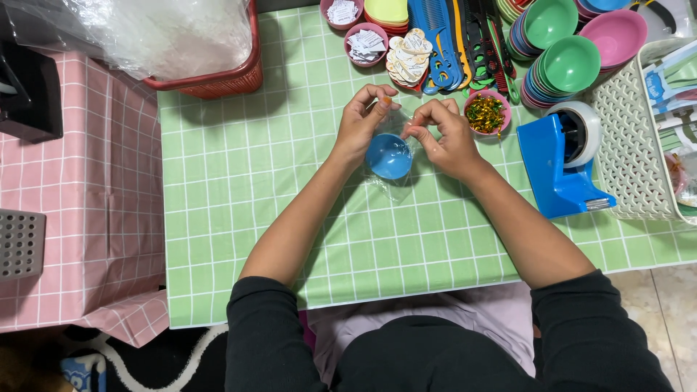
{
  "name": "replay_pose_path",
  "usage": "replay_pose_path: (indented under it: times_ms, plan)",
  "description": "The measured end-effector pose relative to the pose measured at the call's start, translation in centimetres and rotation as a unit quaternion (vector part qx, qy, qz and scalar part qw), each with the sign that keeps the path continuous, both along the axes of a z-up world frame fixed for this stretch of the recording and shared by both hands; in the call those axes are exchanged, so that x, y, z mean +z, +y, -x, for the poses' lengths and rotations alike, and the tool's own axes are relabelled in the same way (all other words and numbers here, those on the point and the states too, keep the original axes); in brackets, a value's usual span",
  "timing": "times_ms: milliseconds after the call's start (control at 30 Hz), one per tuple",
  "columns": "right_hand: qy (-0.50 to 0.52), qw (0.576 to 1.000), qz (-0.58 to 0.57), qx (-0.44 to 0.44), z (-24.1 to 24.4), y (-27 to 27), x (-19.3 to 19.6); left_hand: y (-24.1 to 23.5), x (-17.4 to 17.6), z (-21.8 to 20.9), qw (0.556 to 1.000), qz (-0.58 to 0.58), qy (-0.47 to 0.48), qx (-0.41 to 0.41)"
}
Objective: The person wraps small items in plastic wrap and places them into small bowls. They repeat this process for multiple items, using different colored bowls.
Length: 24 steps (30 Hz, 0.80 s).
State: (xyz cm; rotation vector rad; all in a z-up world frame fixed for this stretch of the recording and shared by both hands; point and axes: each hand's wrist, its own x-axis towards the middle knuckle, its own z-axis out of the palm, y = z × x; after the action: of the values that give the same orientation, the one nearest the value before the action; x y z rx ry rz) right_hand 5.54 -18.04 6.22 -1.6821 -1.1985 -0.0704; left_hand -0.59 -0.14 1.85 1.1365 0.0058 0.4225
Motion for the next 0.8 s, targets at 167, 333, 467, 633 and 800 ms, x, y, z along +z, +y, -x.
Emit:
replay_pose_path:
  times_ms: [167, 333, 467, 633, 800]
  plan:
    - [0.022, 0.999, 0.025, 0.02, 1.1, 0.3, 1.4, 0.5, -0.4, -0.4, 0.999, -0.034, -0.001, 0.015]
    - [0.005, 0.997, 0.062, 0.034, 0.8, 0.4, 1.4, 0.3, -0.4, -0.3, 0.998, -0.055, -0.005, 0.016]
    - [0.017, 0.996, 0.082, 0.035, 0.7, 0.5, 0.3, 0.3, -0.9, -0.5, 0.998, -0.069, -0.003, 0.012]
    - [0.031, 0.997, 0.072, 0.015, -0.5, 0.0, -0.8, 0.3, -0.4, -0.2, 1.0, -0.017, 0.017, -0.009]
    - [0.145, 0.989, -0.016, 0.035, -0.4, -0.1, 0.3, 1.9, -3.2, -0.8, 0.973, -0.056, 0.057, -0.214]
